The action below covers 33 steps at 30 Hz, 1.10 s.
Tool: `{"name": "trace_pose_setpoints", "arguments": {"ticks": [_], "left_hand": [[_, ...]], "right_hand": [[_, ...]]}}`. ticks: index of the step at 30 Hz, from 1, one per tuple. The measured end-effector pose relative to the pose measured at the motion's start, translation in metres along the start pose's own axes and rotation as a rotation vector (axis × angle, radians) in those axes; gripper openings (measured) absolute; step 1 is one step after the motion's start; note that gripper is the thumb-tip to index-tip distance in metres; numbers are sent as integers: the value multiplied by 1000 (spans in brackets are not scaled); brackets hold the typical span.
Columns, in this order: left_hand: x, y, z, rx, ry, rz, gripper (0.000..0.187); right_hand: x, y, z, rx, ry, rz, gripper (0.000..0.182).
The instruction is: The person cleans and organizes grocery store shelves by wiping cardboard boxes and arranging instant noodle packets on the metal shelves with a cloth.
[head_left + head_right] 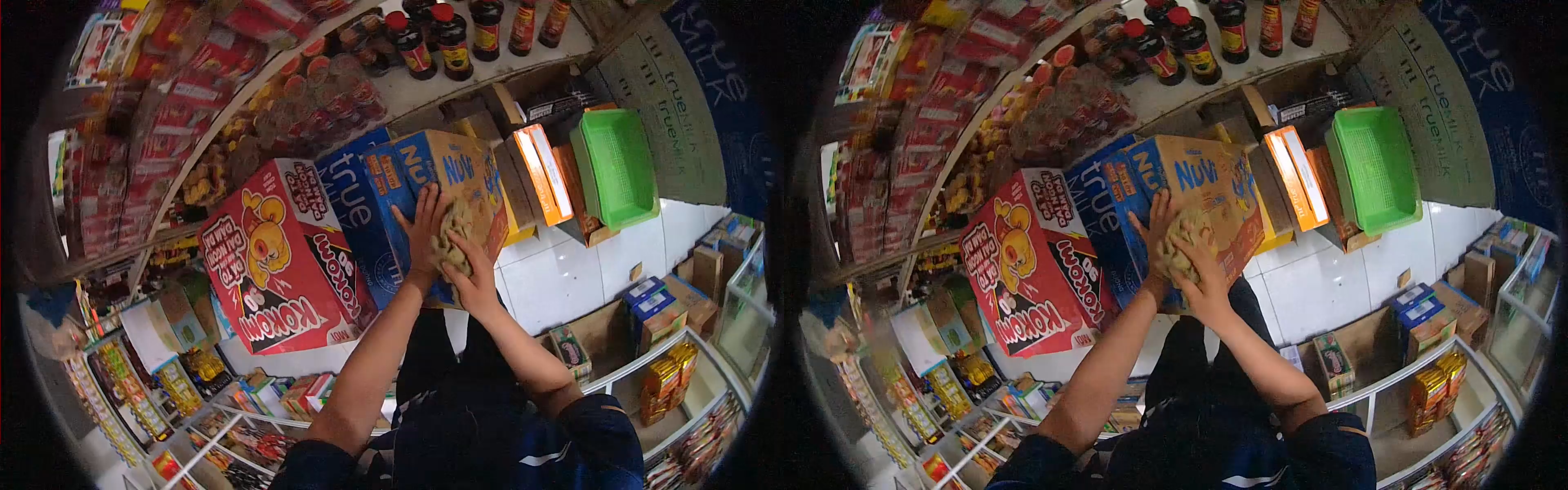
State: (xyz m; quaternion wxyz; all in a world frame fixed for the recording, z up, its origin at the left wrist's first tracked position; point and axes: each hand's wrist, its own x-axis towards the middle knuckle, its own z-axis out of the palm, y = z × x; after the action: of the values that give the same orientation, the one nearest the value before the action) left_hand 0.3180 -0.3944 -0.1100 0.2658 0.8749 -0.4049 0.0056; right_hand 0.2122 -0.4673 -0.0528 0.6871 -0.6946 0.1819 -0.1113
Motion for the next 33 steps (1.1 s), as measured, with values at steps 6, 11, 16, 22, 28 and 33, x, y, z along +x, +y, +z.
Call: {"name": "trace_pose_setpoints", "arguments": {"ticks": [6,11,16,22,28,33], "left_hand": [[-2,41,-53,-1274,151,-387,58],[-39,59,-52,-1273,224,-778,61],[-46,11,-77,-941,597,-973,38],[-41,-15,-52,-1038,428,-1083,27],[-36,11,-14,-1334,176,-1073,31],[-19,49,46,-1185,219,-862,34]], "right_hand": [[24,-16,2,-263,53,-132,57],[11,-38,11,32,-116,-118,60],[16,-42,19,-321,-86,-185,56],[28,-24,50,-1106,-39,-49,72],[27,-10,4,-1268,16,-35,77],[32,3,-49,-1330,55,-71,74]]}}
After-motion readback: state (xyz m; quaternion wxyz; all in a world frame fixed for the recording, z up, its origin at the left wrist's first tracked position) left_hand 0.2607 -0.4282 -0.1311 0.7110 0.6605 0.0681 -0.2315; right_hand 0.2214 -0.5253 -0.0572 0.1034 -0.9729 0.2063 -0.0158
